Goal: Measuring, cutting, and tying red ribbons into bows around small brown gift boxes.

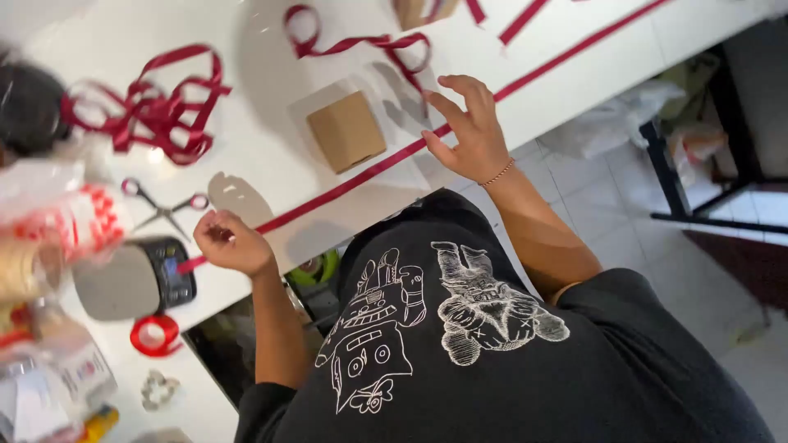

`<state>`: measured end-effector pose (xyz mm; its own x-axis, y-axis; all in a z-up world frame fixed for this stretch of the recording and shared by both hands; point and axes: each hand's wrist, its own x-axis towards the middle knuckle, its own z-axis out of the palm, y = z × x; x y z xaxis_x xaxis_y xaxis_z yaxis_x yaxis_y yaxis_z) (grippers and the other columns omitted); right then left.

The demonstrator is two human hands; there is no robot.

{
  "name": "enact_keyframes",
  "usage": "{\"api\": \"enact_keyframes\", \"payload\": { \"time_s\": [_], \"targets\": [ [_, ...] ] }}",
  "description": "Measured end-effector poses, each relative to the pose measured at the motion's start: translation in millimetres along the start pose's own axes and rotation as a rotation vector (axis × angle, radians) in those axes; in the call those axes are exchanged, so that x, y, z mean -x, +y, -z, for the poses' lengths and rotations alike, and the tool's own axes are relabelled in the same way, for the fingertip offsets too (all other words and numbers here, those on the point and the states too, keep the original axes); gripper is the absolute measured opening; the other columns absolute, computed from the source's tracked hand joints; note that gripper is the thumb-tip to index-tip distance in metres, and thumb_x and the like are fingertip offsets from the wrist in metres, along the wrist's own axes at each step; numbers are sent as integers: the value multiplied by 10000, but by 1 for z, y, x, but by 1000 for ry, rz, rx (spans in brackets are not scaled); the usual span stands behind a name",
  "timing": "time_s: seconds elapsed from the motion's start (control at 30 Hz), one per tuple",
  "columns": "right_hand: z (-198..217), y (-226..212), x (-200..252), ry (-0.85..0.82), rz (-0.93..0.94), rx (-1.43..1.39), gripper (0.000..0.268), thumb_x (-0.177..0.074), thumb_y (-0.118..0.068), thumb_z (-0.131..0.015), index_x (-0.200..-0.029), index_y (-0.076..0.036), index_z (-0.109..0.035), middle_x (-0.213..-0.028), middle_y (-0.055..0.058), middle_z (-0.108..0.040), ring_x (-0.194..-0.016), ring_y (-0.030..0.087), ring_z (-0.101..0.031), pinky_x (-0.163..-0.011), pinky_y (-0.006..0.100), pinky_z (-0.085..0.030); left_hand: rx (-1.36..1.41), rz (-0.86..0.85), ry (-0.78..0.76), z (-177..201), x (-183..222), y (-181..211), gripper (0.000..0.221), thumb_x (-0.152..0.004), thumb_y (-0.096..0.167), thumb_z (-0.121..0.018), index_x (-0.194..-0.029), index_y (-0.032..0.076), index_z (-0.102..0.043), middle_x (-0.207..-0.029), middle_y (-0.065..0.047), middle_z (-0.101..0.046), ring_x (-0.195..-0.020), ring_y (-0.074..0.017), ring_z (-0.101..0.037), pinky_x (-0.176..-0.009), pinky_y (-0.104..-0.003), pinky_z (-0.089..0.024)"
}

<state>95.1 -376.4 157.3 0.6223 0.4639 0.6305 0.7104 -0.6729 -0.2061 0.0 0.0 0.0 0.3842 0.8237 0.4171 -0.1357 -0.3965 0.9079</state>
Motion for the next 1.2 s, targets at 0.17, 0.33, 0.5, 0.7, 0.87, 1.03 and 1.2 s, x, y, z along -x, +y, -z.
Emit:
{"api": "enact_keyframes", "payload": {
  "time_s": [0.17, 0.33, 0.5, 0.7, 0.87, 1.03, 1.2],
  "targets": [
    [62, 85, 32, 174, -94, 140, 255, -984, -87, -685, -1223, -6, -646, -1215, 187, -578, -1072, 374, -605, -888, 510, -523, 162, -212, -127, -67, 13, 66, 75, -1023, -76, -594, -1019, 0, -596, -810, -123, -576, -712, -207, -532, -655, -345, -485],
    [118, 230, 80, 279, -167, 297, 165, -929, 108, -706, -1037, -17, -709, -1008, 112, -625, -902, 315, -579, -763, 405, -472, 151, -310, -120, -121, 43, 125, 87, -1019, -58, -646, -1004, 19, -609, -848, -123, -591, -723, -223, -549, -665, -342, -472],
    [139, 393, 102, 303, -510, 115, 234, -867, 105, -662, -938, -92, -767, -862, 26, -691, -817, 205, -624, -742, 308, -513, 78, -243, -67, -196, 119, 187, 123, -1001, -104, -635, -975, 13, -612, -880, -82, -533, -767, -208, -472, -711, -342, -456],
    [79, 513, 42, 174, -551, 158, 429, -822, -375, -946, -1095, -86, -785, -974, 62, -734, -922, 271, -650, -882, 390, -510, 233, -214, -359, -318, 233, 274, 161, -983, -123, -517, -1023, 25, -564, -854, -128, -605, -779, -225, -586, -707, -333, -498],
    [37, 531, 2, -161, -743, 285, 1110, -692, -569, -992, -1479, -84, -378, -1426, 174, -513, -1270, 352, -528, -1044, 419, -504, 251, -131, -579, -366, 296, 310, 119, -989, -79, -612, -1051, 23, -623, -897, -109, -662, -798, -183, -628, -705, -290, -529],
    [25, 533, 10, -21, -539, 428, 758, -715, -86, -688, -1433, 11, -463, -1086, 110, -668, -822, 283, -623, -686, 376, -540, 101, -61, -782, -397, 310, 320, 95, -973, 47, -682, -1067, 37, -676, -920, -72, -695, -866, -169, -657, -807, -291, -542],
    [85, 506, 34, 48, -391, 264, 334, -961, -47, -665, -1286, 21, -634, -936, 163, -766, -726, 306, -722, -577, 374, -592, 279, 802, -1037, -454, 320, 275, 253, -1019, 290, -554, -1137, 115, -694, -1011, -34, -748, -944, -133, -702, -834, -260, -489]
  ]
}}
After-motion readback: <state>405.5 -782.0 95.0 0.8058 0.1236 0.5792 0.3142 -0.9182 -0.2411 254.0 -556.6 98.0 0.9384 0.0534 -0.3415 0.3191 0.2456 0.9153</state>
